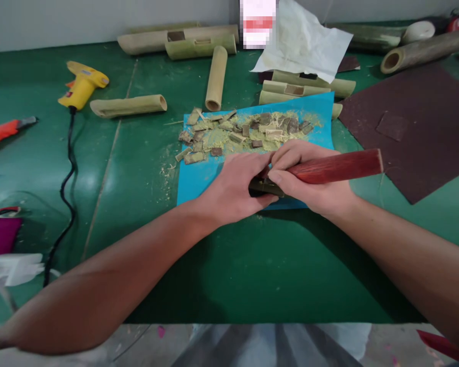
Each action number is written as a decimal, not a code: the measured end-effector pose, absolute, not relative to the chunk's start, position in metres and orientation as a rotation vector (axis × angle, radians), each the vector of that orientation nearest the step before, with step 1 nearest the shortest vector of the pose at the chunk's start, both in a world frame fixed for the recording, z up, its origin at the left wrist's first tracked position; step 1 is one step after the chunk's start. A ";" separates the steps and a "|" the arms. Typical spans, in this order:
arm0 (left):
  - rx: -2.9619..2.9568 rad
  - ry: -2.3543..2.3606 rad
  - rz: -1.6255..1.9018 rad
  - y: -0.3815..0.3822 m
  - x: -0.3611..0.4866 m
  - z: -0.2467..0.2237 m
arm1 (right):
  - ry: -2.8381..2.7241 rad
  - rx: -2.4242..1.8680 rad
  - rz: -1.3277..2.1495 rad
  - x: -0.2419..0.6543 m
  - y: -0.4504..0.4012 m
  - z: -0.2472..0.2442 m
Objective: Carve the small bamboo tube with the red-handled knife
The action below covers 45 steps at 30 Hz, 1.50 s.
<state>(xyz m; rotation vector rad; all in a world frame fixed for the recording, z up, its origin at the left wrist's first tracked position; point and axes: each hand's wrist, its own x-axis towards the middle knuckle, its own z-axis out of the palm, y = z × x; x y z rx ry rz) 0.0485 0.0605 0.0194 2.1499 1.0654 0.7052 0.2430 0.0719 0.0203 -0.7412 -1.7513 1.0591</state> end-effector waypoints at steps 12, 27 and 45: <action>2.190 1.077 0.637 0.061 0.044 0.018 | -1.706 -0.858 0.934 0.244 0.072 0.021; 2.211 1.095 0.641 0.062 0.045 0.018 | -1.698 -0.780 0.942 0.246 0.072 0.019; 2.267 1.089 0.639 0.063 0.045 0.016 | -1.815 -0.703 0.927 0.243 0.076 0.021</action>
